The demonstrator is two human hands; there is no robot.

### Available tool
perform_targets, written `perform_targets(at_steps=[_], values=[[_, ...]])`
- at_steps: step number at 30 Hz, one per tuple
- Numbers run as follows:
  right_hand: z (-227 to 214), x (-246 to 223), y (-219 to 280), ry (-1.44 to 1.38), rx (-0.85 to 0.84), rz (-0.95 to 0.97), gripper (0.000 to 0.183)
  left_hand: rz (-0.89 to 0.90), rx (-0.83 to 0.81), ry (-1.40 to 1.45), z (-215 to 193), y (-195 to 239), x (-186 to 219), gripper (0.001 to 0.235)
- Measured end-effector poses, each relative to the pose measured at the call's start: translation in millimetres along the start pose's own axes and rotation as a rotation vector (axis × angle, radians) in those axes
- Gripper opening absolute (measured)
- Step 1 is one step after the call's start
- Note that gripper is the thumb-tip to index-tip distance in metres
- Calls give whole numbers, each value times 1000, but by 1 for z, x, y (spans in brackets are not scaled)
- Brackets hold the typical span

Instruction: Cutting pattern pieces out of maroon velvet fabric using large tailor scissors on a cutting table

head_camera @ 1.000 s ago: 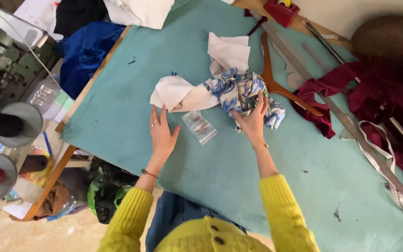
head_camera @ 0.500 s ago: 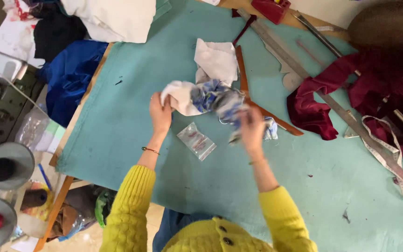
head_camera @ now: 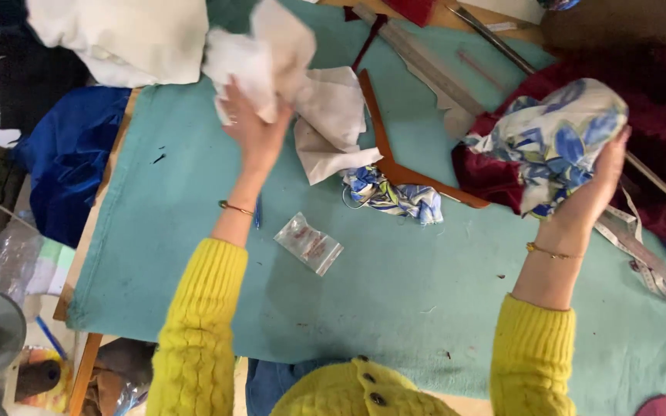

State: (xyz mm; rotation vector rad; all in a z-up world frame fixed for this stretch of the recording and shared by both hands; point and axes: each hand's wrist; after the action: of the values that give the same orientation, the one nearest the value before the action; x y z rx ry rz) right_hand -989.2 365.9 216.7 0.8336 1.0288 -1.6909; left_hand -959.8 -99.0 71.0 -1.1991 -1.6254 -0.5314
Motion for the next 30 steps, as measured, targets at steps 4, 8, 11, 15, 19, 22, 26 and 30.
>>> perform_targets(at_steps=[4,8,11,15,19,22,26,30], values=[[2,11,5,-318,-19,435,50,207,-557,143,38,44,91,119],[16,36,15,-276,-55,458,50,400,-800,164,71,70,139,118],[39,62,10,-219,-132,497,51,427,-849,243,88,68,155,132],[49,83,25,-126,-252,553,53,-111,-728,371,84,40,133,24],[40,103,57,1014,-714,605,41,-299,-134,498,74,-24,40,44],[-24,171,90,1231,-1009,124,57,-265,14,561,29,-51,22,64],[-33,157,107,1522,-1062,93,39,90,-122,84,-2,-58,-2,43],[-30,99,79,1097,-563,237,8,-174,-330,-419,4,-43,-27,98]])
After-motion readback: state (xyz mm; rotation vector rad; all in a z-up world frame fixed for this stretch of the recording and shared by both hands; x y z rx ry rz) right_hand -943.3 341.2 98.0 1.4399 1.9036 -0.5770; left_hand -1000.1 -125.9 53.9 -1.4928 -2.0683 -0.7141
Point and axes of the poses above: each hand's wrist, its own y-axis away from the middle knuckle, its own z-axis out of the palm, x = y × z, and after that the axes turned 14 degrees about -x, right-handed
